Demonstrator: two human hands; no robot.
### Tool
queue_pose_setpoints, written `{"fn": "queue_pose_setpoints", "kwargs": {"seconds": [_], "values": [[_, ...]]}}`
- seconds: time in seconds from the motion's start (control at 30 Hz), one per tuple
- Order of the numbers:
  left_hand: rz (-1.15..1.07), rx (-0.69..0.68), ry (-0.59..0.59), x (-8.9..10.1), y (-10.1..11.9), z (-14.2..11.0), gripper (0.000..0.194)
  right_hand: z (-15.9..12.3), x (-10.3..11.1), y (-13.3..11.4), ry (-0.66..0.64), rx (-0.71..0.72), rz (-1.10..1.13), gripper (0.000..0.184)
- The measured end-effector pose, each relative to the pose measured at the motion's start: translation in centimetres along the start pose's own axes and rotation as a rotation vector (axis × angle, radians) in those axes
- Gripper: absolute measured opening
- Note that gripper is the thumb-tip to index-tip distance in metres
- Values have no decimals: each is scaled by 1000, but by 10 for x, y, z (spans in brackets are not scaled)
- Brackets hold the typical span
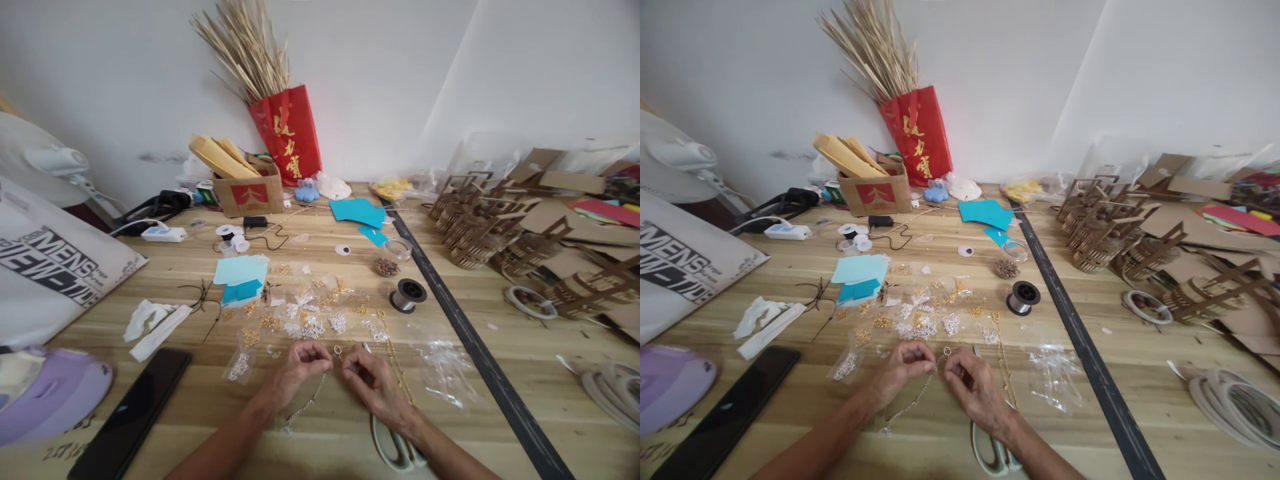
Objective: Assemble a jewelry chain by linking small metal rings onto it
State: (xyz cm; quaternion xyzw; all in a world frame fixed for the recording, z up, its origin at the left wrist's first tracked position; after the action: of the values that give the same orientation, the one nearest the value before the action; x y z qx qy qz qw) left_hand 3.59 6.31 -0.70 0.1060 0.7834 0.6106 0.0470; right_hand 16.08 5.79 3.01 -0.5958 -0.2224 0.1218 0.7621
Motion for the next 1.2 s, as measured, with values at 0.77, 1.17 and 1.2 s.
{"fn": "queue_pose_setpoints", "kwargs": {"seconds": [0.77, 1.17, 1.2], "values": [[-67, 23, -19, -5, -6, 0, 9, 0, 1, -2, 4, 11, 8, 20], [-53, -8, -28, -6, -4, -1, 14, 0, 5, -3, 39, 12, 7, 21], [-56, -12, -26, -6, -5, 0, 16, 0, 5, -3, 44, 20, 8, 21]]}}
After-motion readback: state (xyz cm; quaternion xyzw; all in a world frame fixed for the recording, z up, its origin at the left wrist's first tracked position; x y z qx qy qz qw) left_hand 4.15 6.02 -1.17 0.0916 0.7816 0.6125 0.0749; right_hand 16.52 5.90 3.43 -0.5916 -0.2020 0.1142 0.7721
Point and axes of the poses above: each hand's wrist, its own z-axis towards the middle knuckle, its own x-axis out of the back of the hand, y = z × x, the point moved 10 cm from there along z, towards the middle knuckle, and after that the axes turned 12 degrees about z, right-handed, at the moved point
